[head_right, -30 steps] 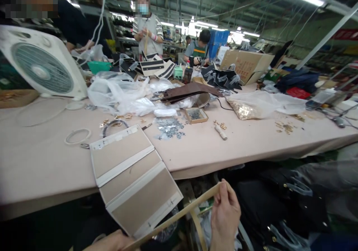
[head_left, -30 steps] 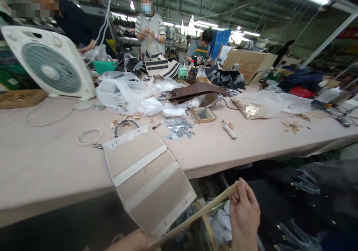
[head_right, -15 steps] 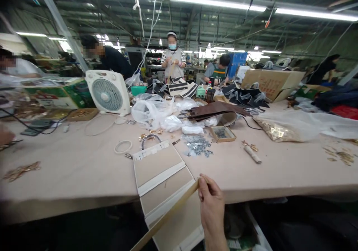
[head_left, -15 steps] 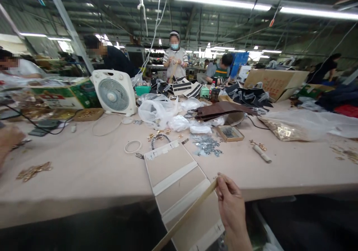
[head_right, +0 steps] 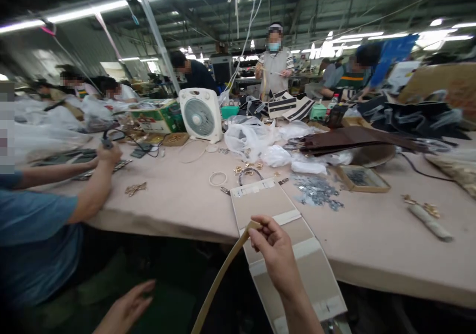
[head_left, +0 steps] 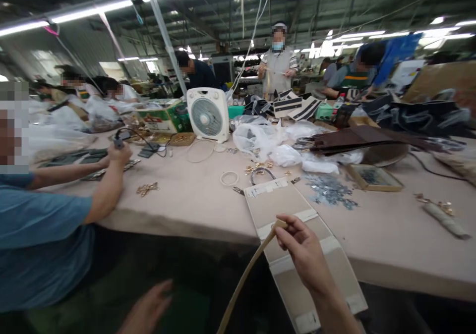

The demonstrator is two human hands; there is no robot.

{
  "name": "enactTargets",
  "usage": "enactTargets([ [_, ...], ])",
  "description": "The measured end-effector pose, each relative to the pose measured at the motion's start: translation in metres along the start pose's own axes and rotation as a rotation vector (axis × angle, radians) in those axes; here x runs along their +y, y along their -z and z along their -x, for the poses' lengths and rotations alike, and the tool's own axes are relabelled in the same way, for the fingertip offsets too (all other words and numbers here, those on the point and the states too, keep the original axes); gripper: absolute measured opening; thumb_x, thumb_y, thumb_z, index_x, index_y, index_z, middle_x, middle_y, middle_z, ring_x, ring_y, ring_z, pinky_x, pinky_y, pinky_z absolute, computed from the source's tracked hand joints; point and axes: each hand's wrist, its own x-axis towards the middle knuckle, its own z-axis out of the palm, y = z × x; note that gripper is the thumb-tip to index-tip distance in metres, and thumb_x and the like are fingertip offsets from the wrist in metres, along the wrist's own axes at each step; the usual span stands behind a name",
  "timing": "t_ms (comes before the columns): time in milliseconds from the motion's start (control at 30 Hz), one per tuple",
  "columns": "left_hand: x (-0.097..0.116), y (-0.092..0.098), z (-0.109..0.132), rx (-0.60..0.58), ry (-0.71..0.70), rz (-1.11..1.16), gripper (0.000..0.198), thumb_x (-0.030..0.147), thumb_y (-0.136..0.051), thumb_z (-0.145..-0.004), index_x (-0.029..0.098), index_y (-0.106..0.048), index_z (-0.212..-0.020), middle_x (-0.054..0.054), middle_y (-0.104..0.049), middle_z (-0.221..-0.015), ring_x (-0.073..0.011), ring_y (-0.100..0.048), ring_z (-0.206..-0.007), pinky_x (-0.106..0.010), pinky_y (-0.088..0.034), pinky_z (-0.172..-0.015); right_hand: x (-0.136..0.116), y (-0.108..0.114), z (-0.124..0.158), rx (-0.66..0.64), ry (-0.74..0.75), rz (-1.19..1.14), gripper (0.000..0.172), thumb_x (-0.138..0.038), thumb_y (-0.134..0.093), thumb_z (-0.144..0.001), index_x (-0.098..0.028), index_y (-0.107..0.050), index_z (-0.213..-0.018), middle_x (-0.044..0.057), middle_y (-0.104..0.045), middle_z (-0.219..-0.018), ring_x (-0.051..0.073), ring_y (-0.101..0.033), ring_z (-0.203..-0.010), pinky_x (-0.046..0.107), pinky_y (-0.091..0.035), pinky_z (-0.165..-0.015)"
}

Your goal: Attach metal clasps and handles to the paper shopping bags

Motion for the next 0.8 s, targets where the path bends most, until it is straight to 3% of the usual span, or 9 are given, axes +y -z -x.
enactTargets([
  [67,0.025,0.005,-0.004,-0.044,-0.066,0.174,0.042,0.060,-0.063,-0.094,0.029,-0.073,-0.120,-0.004,-0.077,-0.107,-0.0247,-0.074,-0.086,-0.036,-0.064,-0.080,-0.003,-0.017,0.002,-0.059,-0.010,0.017,0.044,-0.045,-0.087,-0.084,-0.023,-0.071,-0.118,0.003,-0.069,-0.086,0.014,-0.058,-0.070,0.025,-0.050,-0.063],
  [200,0.124,-0.001,-0.018,-0.027,-0.321,0.449,0.045,0.047,-0.059,-0.102,0.020,-0.066,-0.138,-0.007,-0.076,-0.097,-0.0162,-0.070,-0.075,-0.027,-0.061,-0.075,-0.010,-0.034,0.006,-0.166,-0.022,0.067,0.047,-0.045,-0.084,-0.088,-0.024,-0.064,-0.126,0.006,-0.074,-0.099,0.018,-0.066,-0.085,0.028,-0.057,-0.076],
  [267,0.168,-0.007,-0.022,0.029,-0.449,0.481,0.047,0.040,-0.063,-0.101,0.019,-0.063,-0.142,-0.010,-0.077,-0.109,-0.0144,-0.070,-0.072,-0.026,-0.062,-0.072,-0.013,-0.036,0.009,-0.194,-0.005,0.108,0.049,-0.044,-0.081,-0.091,-0.025,-0.060,-0.131,0.007,-0.075,-0.106,0.020,-0.069,-0.095,0.031,-0.058,-0.085],
  [333,0.194,-0.014,-0.022,0.081,-0.544,0.491,0.036,0.032,-0.062,-0.102,0.020,-0.068,-0.136,-0.011,-0.076,-0.121,-0.0170,-0.075,-0.086,-0.027,-0.064,-0.082,-0.014,-0.037,0.012,-0.202,0.013,0.149,0.049,-0.044,-0.079,-0.092,-0.025,-0.059,-0.132,0.007,-0.075,-0.110,0.022,-0.069,-0.102,0.032,-0.058,-0.090],
  [433,0.203,-0.026,-0.023,0.177,-0.659,0.473,0.027,0.019,-0.058,-0.104,0.020,-0.073,-0.127,-0.008,-0.078,-0.119,-0.0189,-0.076,-0.105,-0.028,-0.063,-0.095,-0.014,-0.040,0.012,-0.180,0.020,0.179,0.045,-0.045,-0.079,-0.092,-0.025,-0.061,-0.128,0.007,-0.076,-0.109,0.022,-0.070,-0.103,0.032,-0.058,-0.091],
  [633,0.187,-0.039,-0.029,0.526,-0.833,0.167,0.037,0.006,-0.063,-0.098,0.013,-0.065,-0.135,-0.012,-0.077,-0.122,-0.0201,-0.077,-0.106,-0.024,-0.064,-0.092,-0.017,-0.046,0.012,-0.077,0.030,0.125,0.045,-0.043,-0.086,-0.085,-0.023,-0.065,-0.120,0.006,-0.074,-0.101,0.020,-0.069,-0.092,0.029,-0.058,-0.081],
  [700,0.184,-0.040,-0.032,0.583,-0.848,0.132,0.041,0.004,-0.063,-0.098,0.011,-0.062,-0.138,-0.013,-0.077,-0.122,-0.0204,-0.078,-0.105,-0.024,-0.064,-0.091,-0.019,-0.043,0.014,-0.031,0.021,0.114,0.040,-0.043,-0.086,-0.085,-0.022,-0.067,-0.113,0.005,-0.072,-0.095,0.018,-0.067,-0.085,0.027,-0.055,-0.075],
  [800,0.183,-0.042,-0.035,0.617,-0.892,0.112,0.043,0.002,-0.064,-0.096,0.009,-0.062,-0.138,-0.015,-0.076,-0.122,-0.0212,-0.077,-0.107,-0.024,-0.065,-0.091,-0.022,-0.040,0.018,-0.102,-0.066,-0.008,0.033,-0.050,-0.077,-0.092,-0.020,-0.069,-0.103,0.004,-0.067,-0.085,0.016,-0.061,-0.072,0.025,-0.050,-0.063],
])
